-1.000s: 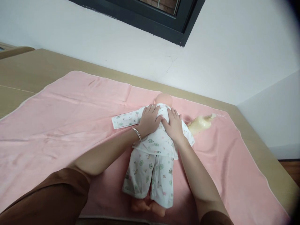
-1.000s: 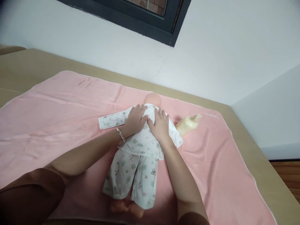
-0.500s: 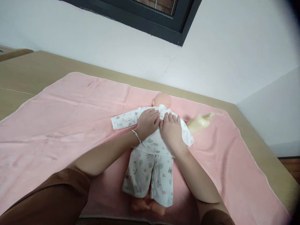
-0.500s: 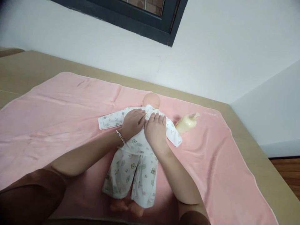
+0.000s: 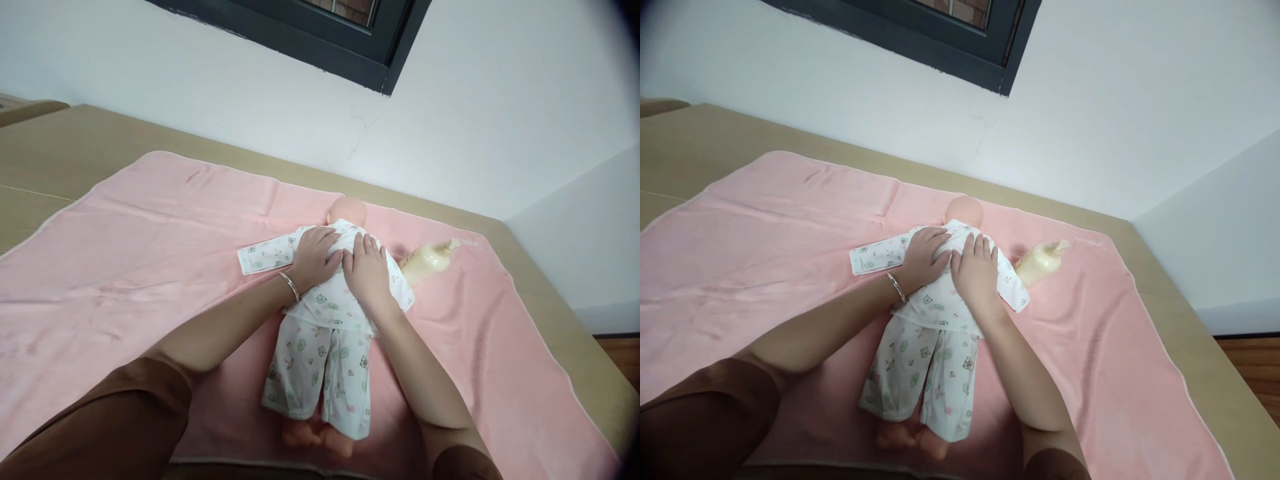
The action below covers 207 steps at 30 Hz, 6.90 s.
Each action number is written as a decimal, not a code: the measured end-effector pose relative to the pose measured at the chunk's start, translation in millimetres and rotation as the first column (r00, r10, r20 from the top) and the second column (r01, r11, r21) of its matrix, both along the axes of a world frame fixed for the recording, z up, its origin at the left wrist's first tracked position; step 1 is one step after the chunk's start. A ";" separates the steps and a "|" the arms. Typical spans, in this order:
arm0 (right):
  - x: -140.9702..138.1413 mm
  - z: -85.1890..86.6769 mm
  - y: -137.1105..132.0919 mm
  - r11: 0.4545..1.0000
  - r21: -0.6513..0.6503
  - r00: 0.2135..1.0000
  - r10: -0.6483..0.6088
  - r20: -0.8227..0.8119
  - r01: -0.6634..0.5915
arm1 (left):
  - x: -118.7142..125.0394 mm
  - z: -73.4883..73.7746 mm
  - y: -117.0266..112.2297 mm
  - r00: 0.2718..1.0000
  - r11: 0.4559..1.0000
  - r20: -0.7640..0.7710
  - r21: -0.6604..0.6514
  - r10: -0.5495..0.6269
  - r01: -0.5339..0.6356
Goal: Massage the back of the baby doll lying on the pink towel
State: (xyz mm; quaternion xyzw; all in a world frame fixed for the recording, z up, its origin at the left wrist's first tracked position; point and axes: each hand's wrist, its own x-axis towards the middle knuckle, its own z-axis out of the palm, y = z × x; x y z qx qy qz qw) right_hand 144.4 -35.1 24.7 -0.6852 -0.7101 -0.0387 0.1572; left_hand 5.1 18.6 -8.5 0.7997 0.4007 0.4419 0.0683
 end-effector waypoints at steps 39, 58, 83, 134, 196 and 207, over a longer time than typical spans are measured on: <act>19.6 -7.0 15.7 0.992 0.010 0.976 0.127 -0.179 -0.127 | 6.0 -3.1 12.8 0.997 0.989 -0.074 -0.142 0.022 -0.033; 23.5 -9.2 22.6 0.994 -0.024 0.974 0.103 -0.201 -0.110 | 5.4 -3.0 15.0 0.985 0.991 -0.169 -0.129 0.024 -0.046; 18.8 1.5 16.8 0.998 -0.022 0.998 0.063 -0.030 -0.064 | 8.9 1.3 7.0 0.983 0.995 -0.158 -0.026 0.094 -0.100; 17.9 -5.5 16.2 0.997 -0.036 0.987 0.063 -0.151 -0.069 | 9.6 -2.6 7.7 0.992 0.989 -0.103 -0.120 0.069 -0.082; 15.8 -7.2 11.5 0.987 0.110 0.982 0.128 -0.136 -0.114 | 7.2 -3.4 5.0 0.999 0.999 0.013 -0.003 0.045 -0.045; 15.6 -6.4 11.4 0.992 0.067 0.981 0.119 -0.151 -0.110 | 7.8 -4.1 7.0 0.999 0.999 -0.010 -0.022 0.034 -0.034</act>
